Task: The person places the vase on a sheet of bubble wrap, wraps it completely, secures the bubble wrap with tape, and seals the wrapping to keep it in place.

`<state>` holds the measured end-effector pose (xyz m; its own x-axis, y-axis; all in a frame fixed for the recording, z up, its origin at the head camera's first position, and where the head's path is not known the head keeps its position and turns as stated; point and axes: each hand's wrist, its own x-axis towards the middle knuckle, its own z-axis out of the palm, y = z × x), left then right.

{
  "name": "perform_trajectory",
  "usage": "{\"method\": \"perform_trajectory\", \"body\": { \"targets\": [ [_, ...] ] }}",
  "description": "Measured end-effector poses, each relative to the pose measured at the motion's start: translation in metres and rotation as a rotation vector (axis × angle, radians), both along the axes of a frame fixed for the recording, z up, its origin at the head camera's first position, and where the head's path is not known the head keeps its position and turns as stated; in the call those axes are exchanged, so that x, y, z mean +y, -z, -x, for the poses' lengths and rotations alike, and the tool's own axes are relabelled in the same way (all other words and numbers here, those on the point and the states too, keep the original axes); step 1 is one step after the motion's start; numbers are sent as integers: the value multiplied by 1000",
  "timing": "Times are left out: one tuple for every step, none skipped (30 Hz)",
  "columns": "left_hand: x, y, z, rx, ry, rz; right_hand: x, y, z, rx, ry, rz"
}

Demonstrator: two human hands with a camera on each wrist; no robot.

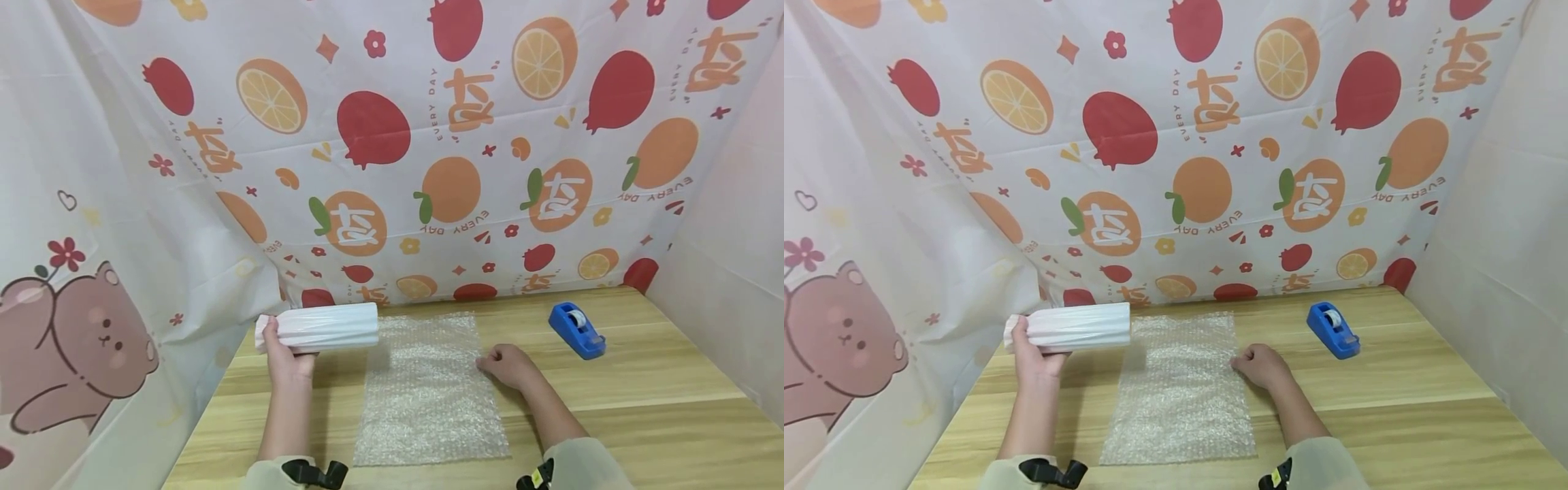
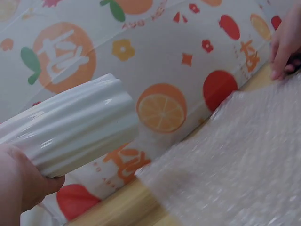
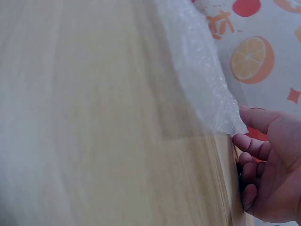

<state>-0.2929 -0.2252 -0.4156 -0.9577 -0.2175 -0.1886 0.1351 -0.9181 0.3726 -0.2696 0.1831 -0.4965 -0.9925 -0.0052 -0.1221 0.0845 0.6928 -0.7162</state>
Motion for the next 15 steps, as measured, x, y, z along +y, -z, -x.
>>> {"method": "perform_trajectory", "body": {
  "targets": [
    [3, 0, -1, 3, 12, -3, 0, 0, 0, -4, 2, 8],
    [7, 0, -2, 6, 22, -5, 1, 0, 0, -2, 3, 17],
    [10, 0, -3, 7, 30, -3, 2, -1, 0, 1, 2, 28],
    [13, 0, -5, 6, 36, -2, 2, -1, 0, 5, 2, 36],
    [17, 0, -6, 0, 34, -1, 3, -1, -1, 9, 4, 43],
    [20, 1, -8, -6, 35, 2, 4, -1, -1, 11, 6, 51],
    [24, 1, -9, -9, 38, 6, 4, -2, -2, 14, 8, 56],
    [27, 1, -11, -14, 44, 12, 5, -2, -2, 16, 13, 68],
    [31, 2, -12, -19, 48, 23, 6, -2, -3, 14, 17, 83],
    [35, 3, -14, -21, 56, 34, 7, -2, -4, 9, 26, 98],
    [38, 3, -16, -24, 61, 41, 7, -2, -4, 5, 35, 111],
    [41, 4, -17, -25, 68, 49, 8, -3, -5, 6, 37, 124],
    [45, 4, -18, -28, 69, 55, 8, -3, -6, 4, 40, 133],
    [47, 4, -20, -28, 75, 62, 8, -3, -7, 0, 45, 142],
    [50, 4, -21, -25, 81, 71, 8, -3, -8, -3, 49, 148]
  ]
}}
